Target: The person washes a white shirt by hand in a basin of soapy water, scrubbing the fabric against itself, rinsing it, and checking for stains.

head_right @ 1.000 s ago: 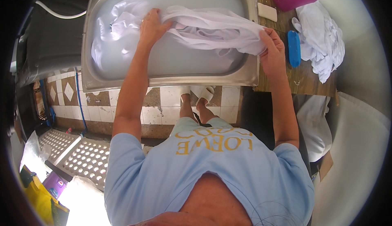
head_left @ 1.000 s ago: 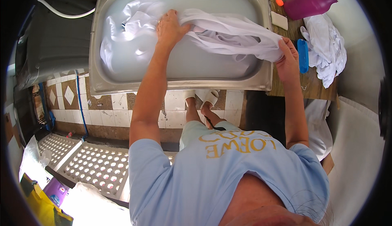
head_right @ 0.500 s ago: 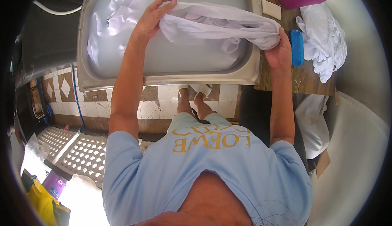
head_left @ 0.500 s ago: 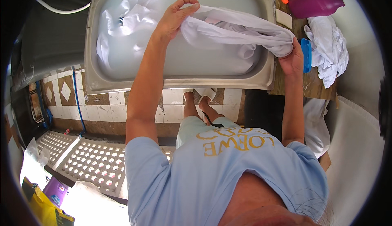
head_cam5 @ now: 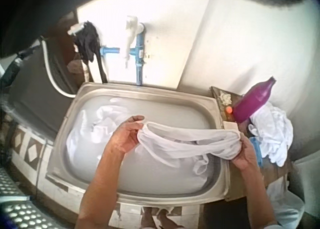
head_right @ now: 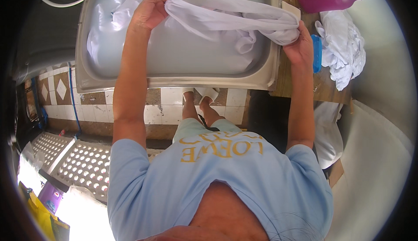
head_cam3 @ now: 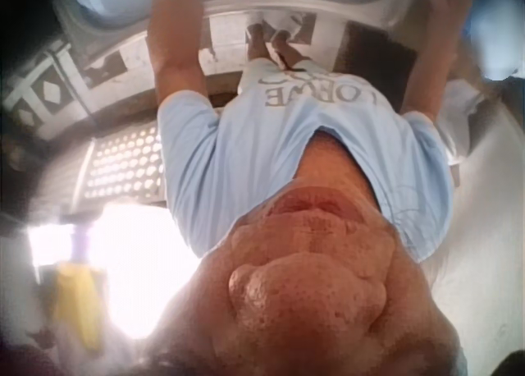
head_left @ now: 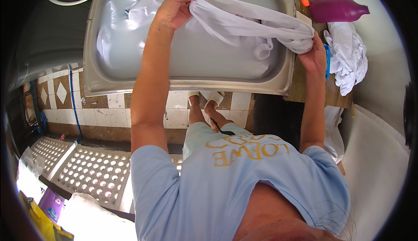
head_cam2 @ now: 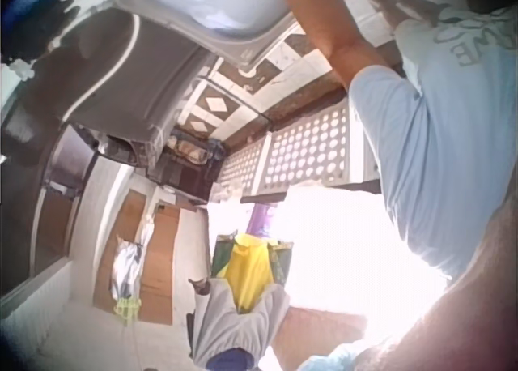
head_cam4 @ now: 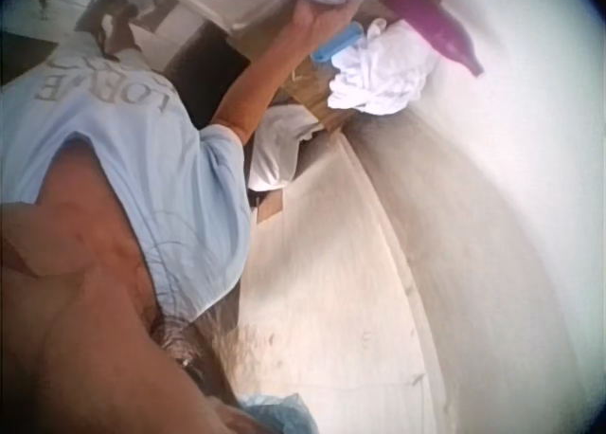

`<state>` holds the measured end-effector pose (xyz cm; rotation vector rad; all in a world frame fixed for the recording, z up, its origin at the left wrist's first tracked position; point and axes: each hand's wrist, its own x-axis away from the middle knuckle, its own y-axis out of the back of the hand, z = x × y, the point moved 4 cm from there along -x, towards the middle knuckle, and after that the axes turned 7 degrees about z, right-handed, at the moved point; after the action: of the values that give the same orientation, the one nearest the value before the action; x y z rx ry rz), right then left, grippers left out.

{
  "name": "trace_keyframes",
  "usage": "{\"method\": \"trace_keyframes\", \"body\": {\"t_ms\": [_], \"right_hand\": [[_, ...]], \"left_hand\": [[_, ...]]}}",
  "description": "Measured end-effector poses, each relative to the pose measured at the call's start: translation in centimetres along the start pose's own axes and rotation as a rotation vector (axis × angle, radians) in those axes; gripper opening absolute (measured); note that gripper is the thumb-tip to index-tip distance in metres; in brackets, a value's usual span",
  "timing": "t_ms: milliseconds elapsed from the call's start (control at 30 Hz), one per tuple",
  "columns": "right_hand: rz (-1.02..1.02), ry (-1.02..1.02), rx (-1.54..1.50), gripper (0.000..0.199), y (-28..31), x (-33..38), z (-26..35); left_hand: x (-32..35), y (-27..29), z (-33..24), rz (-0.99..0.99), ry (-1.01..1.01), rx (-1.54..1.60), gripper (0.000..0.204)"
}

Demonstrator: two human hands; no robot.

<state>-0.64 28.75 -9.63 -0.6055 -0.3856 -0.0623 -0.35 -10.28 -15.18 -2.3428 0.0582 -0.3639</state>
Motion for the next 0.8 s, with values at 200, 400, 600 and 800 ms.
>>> {"method": "trace_keyframes", "body": {"t_ms": [200, 400, 600, 800], "right_hand": [[0.144, -0.039, 0.019, 0.036, -2.5, 0.4, 0.5], [0.081, -0.019, 0.066, 0.035, -4.8, -0.2, 0.6], [0.135, -0.012, 0.104, 0.033, -6.4, -1.5, 1.2], [0.193, -0.083, 0.123, 0.032, -8.2, -3.8, 2.0]], "left_hand": [[-0.2, 0.2, -0.3, -0.061, -0.103, 0.064, 0.006], [-1.7, 4.1, -0.1, -0.124, -0.161, -0.163, 0.020], [-0.9, 3.4, -0.6, -0.215, -0.155, -0.252, 0.014], [-0.1, 1.7, -1.6, -0.321, -0.391, -0.784, 0.017]]}}
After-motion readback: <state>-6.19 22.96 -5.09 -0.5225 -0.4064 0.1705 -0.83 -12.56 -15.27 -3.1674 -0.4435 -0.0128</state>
